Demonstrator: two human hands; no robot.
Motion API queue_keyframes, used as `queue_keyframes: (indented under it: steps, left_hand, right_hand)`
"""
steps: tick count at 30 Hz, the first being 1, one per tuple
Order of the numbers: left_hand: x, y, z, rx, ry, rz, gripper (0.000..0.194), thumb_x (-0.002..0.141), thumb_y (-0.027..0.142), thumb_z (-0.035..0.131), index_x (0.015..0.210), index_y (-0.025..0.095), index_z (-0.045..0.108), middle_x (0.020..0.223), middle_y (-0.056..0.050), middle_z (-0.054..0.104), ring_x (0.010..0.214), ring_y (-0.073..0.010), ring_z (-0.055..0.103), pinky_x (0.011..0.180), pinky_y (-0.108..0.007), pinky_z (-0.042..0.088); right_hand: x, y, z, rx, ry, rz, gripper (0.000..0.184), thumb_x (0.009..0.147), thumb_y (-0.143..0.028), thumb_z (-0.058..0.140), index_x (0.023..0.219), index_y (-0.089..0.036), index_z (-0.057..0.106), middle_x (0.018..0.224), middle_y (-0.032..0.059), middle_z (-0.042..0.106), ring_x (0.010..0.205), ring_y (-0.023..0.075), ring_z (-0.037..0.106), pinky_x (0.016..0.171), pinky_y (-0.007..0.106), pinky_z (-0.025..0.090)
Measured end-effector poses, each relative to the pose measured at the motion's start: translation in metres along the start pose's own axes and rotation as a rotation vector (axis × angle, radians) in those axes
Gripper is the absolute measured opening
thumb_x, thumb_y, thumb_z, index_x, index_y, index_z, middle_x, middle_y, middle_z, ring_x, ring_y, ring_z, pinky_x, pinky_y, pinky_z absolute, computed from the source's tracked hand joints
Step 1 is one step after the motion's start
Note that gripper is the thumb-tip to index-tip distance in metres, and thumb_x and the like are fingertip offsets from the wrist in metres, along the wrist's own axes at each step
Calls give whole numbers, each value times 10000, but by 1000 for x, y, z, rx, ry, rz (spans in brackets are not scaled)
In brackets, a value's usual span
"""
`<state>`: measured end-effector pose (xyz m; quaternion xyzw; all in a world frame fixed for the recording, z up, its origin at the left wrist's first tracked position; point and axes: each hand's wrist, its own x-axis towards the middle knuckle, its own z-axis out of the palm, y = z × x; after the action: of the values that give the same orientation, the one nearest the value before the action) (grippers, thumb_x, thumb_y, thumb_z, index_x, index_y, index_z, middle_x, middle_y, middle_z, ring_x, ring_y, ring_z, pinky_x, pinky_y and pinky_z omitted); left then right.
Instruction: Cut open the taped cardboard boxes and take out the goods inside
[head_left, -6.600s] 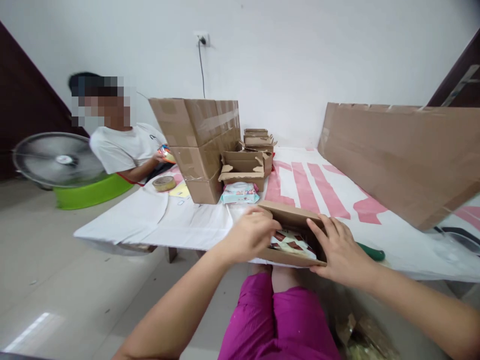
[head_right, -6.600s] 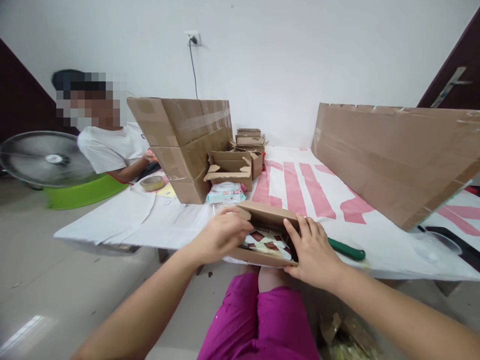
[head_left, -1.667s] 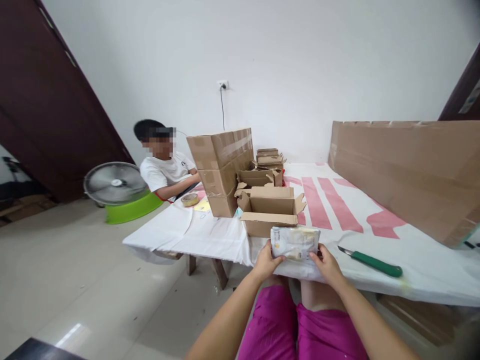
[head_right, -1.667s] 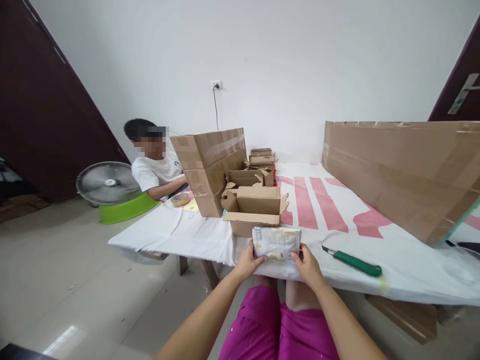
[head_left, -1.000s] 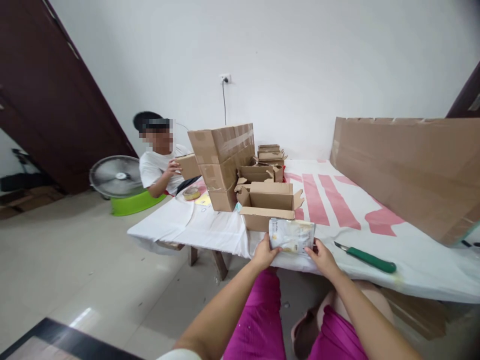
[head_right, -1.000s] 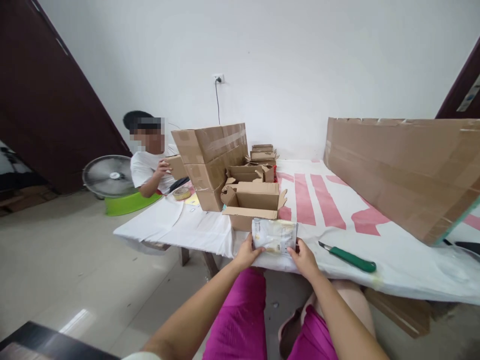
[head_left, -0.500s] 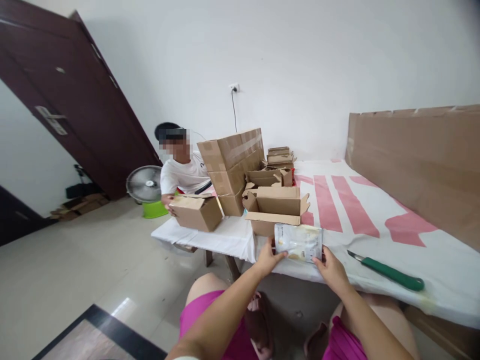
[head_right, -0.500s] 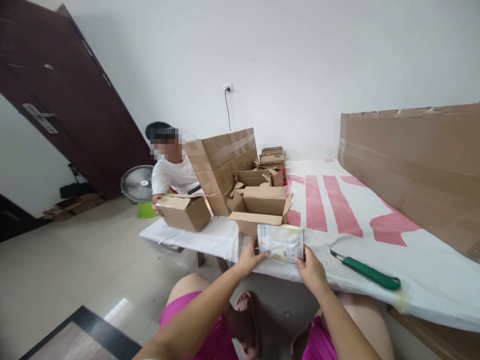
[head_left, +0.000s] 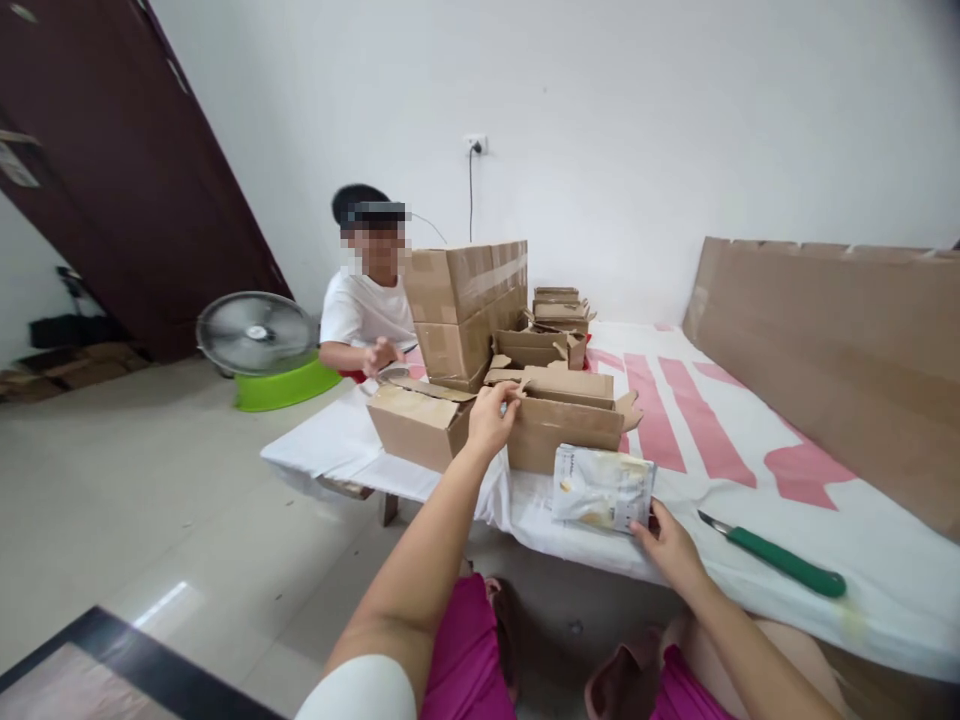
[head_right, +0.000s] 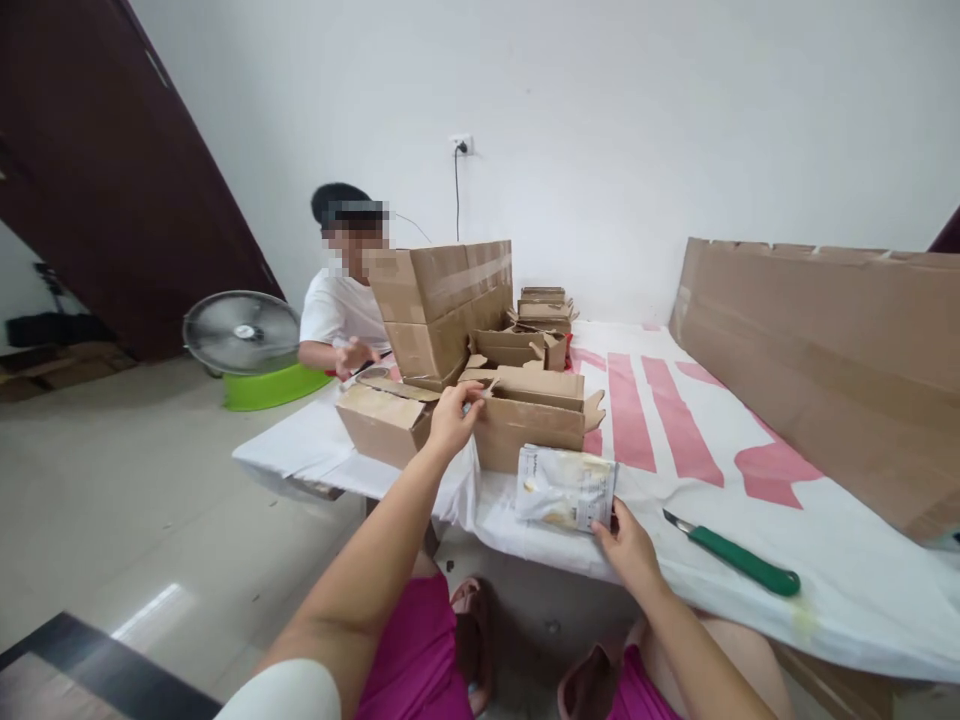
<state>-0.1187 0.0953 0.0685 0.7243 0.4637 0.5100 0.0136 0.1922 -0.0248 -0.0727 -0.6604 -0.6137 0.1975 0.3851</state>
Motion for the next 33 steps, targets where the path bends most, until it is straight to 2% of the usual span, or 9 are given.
queue_keyframes:
  steps: [4, 7, 12, 14, 18, 21, 23, 28, 33]
  left_hand:
    - [-7, -3, 9, -63, 51, -22, 164, 844, 203, 538, 947, 226, 664, 947, -62, 634, 939, -226, 548, 882, -356, 438]
    - [-11, 1, 25, -213, 104, -146, 212, 834, 229, 547, 1026, 201, 631, 821, -26, 605, 747, -172, 555, 738, -299, 457]
    - [-10, 11, 52, -378, -26, -220, 146, 794, 309, 602, 830, 177, 652, 696, 10, 615, 654, -144, 549, 660, -262, 438]
    - [-10, 10, 54, -398, -33, -235, 200, 816, 346, 566, 746, 172, 637, 679, 3, 616, 657, -154, 557, 643, -265, 438]
    - [-10, 1, 45, -404, -3, -264, 268, 843, 390, 519, 699, 180, 603, 691, -7, 598, 719, -176, 569, 706, -294, 460]
    - [-11, -2, 39, -392, 70, -202, 268, 853, 397, 516, 712, 185, 598, 943, -48, 642, 978, -207, 575, 914, -333, 432]
    - [-13, -2, 41, -404, 54, -190, 281, 883, 394, 473, 753, 182, 605, 1047, -60, 649, 1056, -205, 570, 954, -331, 420]
    - [-18, -2, 56, -326, 37, -296, 320, 882, 362, 465, 616, 189, 505, 841, -54, 669, 921, -210, 610, 841, -323, 455]
    - [-20, -3, 59, -304, 60, -271, 333, 866, 316, 484, 557, 203, 435, 830, -49, 658, 948, -209, 604, 860, -322, 441]
  right_hand:
    - [15, -18, -7, 18, -63, -48, 467, 725, -414, 541, 1135, -205, 615, 1004, 80, 729, 770, 235, 666, 729, 355, 523]
    - [28, -31, -2, 7, -83, -94, 474, 732, -399, 540, 1156, -202, 618, 986, 74, 732, 711, 218, 647, 703, 350, 525]
    - [28, -38, 24, -9, -68, -115, 473, 776, -442, 495, 1156, -188, 614, 1085, 118, 706, 922, 275, 661, 821, 386, 519]
    - [21, -38, 31, -21, -38, -110, 505, 801, -473, 473, 1189, -172, 589, 1098, 136, 694, 949, 279, 654, 839, 385, 511]
    - [10, -36, 31, -45, -15, -99, 531, 803, -469, 491, 1224, -152, 554, 876, 94, 703, 734, 237, 644, 712, 353, 522]
    - [9, -33, 25, -45, 21, -131, 498, 802, -450, 493, 1201, -162, 565, 981, 113, 694, 847, 250, 643, 784, 367, 516]
    - [10, -31, 21, -72, 15, -134, 486, 788, -445, 507, 1179, -166, 578, 1036, 129, 686, 932, 274, 630, 839, 399, 503]
    - [16, -28, 2, -82, -37, -145, 514, 789, -489, 526, 1173, -154, 590, 1083, 147, 679, 978, 286, 624, 880, 429, 492]
    - [22, -5, -60, -319, 74, -182, 443, 814, -502, 497, 1116, -213, 644, 1152, 119, 667, 1084, 298, 586, 953, 452, 444]
